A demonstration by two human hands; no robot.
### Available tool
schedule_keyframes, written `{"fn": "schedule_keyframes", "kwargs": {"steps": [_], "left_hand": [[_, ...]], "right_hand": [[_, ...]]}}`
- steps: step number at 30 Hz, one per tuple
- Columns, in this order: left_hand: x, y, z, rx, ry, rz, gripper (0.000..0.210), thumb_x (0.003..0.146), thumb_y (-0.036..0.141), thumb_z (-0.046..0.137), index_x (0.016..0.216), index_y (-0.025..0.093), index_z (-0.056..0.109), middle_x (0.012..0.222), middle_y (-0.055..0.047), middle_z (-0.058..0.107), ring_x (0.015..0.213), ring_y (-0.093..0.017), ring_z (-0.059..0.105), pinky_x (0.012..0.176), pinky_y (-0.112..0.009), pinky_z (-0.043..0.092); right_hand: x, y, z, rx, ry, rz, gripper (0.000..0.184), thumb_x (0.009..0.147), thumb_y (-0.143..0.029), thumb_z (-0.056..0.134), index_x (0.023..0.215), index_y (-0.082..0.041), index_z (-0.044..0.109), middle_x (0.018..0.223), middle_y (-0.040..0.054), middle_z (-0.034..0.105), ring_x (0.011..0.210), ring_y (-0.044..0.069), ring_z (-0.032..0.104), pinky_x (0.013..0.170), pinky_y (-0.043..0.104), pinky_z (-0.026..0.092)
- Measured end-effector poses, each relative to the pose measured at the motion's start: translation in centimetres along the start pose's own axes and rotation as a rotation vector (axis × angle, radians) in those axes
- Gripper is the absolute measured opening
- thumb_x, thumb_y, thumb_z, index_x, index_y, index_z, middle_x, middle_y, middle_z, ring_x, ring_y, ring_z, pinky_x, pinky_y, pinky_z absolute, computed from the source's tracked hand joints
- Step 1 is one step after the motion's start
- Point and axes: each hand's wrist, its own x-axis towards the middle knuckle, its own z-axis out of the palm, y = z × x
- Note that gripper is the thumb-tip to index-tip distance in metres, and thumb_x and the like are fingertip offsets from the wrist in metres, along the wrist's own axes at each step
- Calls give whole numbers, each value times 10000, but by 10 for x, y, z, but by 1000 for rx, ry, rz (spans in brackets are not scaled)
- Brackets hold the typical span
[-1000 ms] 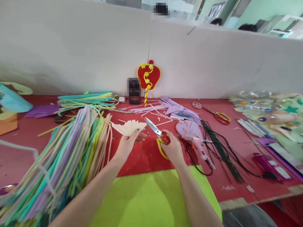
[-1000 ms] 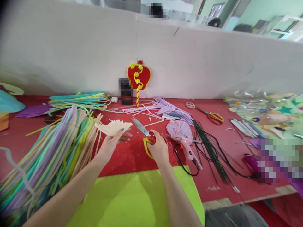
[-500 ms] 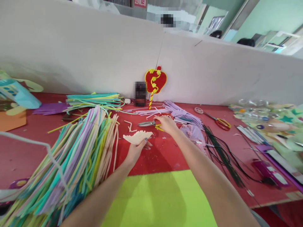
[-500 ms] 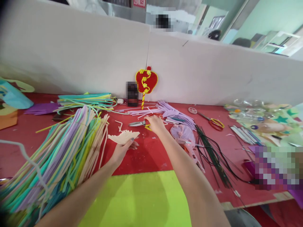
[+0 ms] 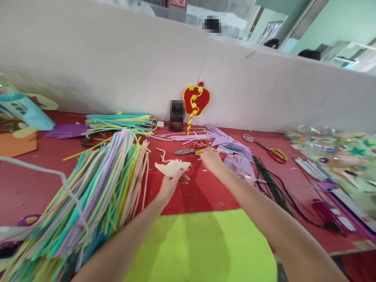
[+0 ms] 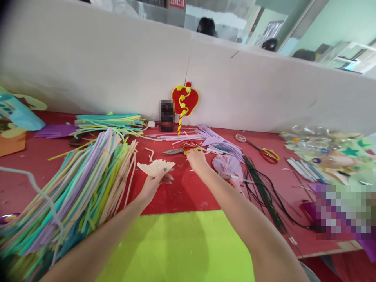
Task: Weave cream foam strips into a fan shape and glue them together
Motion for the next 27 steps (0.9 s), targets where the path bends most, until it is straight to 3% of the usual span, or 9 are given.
{"fn": "schedule_keyframes", "kwargs": {"steps": [8,14,18,20,22,24,25,27], "left_hand": [[-10,5,5,-93,-99,-86,444,827,456,549,1035,89,691,753,-96,714,655,-160,653,692,-277,516],[-23,2,27,-278,-123,-468,383,935,401,422,1001,114,668,743,-83,712,652,-125,672,652,-209,517],[-44,0,42,-168,-222,-660,279,913,324,476,984,103,629,872,-143,727,784,-184,705,739,-270,533],[-55,-1,43,26,-298,-613,219,887,275,508,996,125,625,861,-128,728,750,-193,702,720,-298,535],[-63,1,37,367,-347,-449,172,853,260,547,938,148,647,812,-105,720,692,-207,684,674,-321,530],[-65,4,25,807,-261,-66,160,839,261,572,934,187,678,931,-95,705,859,-231,666,778,-330,510],[-64,6,18,1012,-134,106,181,857,252,547,975,199,674,1030,-100,680,962,-247,637,854,-356,486],[-58,10,4,1392,-5,293,264,878,175,493,1102,194,632,1168,-113,618,1065,-266,580,934,-416,441]], "right_hand": [[-9,9,19,-74,2,-143,351,891,-26,341,1101,-58,620,1131,194,624,1050,260,568,815,348,468],[-19,18,24,-90,3,-255,336,897,-40,356,1121,-78,604,1135,183,625,1035,252,577,806,352,467],[-20,16,26,-101,15,-271,345,882,-18,361,1143,-56,584,1124,199,626,1032,258,583,796,357,464],[-20,15,26,-99,23,-280,331,879,-12,365,1113,-50,596,1104,199,632,1045,260,577,801,357,459],[-21,17,27,-96,37,-294,322,884,-16,365,1096,-65,603,1105,187,631,1058,255,568,808,352,452],[-24,22,29,-75,72,-301,310,896,-34,370,1089,-89,606,1100,166,633,1036,242,571,791,334,449],[-26,25,30,-50,105,-300,296,901,-49,381,1085,-101,607,1090,155,635,1015,234,574,775,322,449],[-30,32,31,38,202,-274,254,902,-81,420,1062,-119,613,1049,133,642,980,222,577,753,303,446]]}}
